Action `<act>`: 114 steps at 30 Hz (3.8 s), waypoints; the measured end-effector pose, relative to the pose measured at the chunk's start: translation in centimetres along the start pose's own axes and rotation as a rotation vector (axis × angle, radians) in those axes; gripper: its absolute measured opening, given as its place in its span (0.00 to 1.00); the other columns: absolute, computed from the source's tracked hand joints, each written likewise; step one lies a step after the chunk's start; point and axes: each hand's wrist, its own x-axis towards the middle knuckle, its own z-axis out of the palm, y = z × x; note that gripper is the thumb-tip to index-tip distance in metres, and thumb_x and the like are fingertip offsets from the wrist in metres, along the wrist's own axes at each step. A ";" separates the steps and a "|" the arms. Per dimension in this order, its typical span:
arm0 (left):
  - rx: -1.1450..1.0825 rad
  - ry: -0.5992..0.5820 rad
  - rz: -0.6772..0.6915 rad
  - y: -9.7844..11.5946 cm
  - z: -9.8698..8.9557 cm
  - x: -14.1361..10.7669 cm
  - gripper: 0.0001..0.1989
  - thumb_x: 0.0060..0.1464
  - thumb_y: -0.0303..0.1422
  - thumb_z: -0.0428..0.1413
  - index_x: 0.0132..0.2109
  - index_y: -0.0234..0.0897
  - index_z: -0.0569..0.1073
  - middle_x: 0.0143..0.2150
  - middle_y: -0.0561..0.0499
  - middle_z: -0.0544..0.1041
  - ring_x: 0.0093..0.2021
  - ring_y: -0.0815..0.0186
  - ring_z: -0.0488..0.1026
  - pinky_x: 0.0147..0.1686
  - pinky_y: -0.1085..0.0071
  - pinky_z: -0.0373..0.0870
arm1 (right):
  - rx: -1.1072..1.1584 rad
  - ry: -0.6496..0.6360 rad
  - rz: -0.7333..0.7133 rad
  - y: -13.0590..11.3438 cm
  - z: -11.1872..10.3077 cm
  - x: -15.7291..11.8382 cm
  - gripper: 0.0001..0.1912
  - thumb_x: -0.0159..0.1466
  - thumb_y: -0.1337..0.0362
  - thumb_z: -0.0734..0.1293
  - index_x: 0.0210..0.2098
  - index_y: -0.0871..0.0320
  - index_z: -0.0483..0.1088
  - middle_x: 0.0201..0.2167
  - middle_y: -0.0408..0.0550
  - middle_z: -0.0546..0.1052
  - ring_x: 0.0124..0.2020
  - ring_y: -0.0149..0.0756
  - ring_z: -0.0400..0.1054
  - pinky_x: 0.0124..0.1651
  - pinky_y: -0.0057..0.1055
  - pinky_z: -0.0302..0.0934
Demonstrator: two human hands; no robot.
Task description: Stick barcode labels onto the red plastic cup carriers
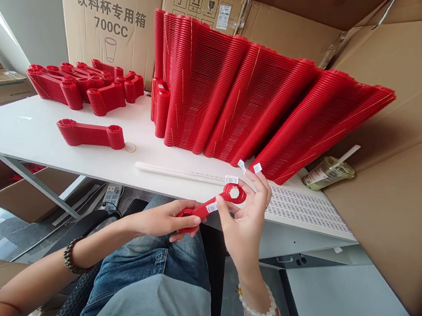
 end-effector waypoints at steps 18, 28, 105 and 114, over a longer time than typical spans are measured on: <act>-0.012 0.037 0.012 0.8 0.3 -0.4 0.19 0.61 0.49 0.52 0.42 0.35 0.63 0.30 0.57 0.69 0.19 0.78 0.60 0.20 0.76 0.55 | -0.568 -0.014 -0.552 1.0 1.4 -0.8 0.30 0.64 0.73 0.64 0.64 0.51 0.56 0.68 0.59 0.50 0.67 0.53 0.54 0.58 0.54 0.67; -0.052 0.026 0.045 1.1 0.4 -0.7 0.19 0.62 0.49 0.51 0.42 0.35 0.63 0.30 0.56 0.69 0.18 0.79 0.58 0.20 0.75 0.55 | -0.627 -0.004 -0.467 0.8 -0.2 0.9 0.37 0.61 0.60 0.71 0.64 0.58 0.52 0.68 0.70 0.49 0.69 0.63 0.46 0.62 0.67 0.52; 0.011 0.130 0.075 -0.5 0.4 0.0 0.18 0.62 0.47 0.50 0.41 0.33 0.66 0.28 0.57 0.68 0.18 0.78 0.56 0.21 0.75 0.56 | -0.523 0.020 -0.445 1.2 0.0 1.2 0.39 0.62 0.65 0.68 0.67 0.53 0.47 0.67 0.64 0.53 0.69 0.58 0.48 0.63 0.64 0.53; -0.012 0.137 0.099 -0.9 0.0 0.3 0.18 0.63 0.46 0.50 0.36 0.33 0.66 0.27 0.56 0.68 0.17 0.80 0.57 0.22 0.76 0.59 | -0.151 -0.040 -0.313 1.3 1.2 -0.9 0.30 0.65 0.71 0.63 0.63 0.50 0.52 0.56 0.55 0.65 0.41 0.35 0.72 0.58 0.51 0.66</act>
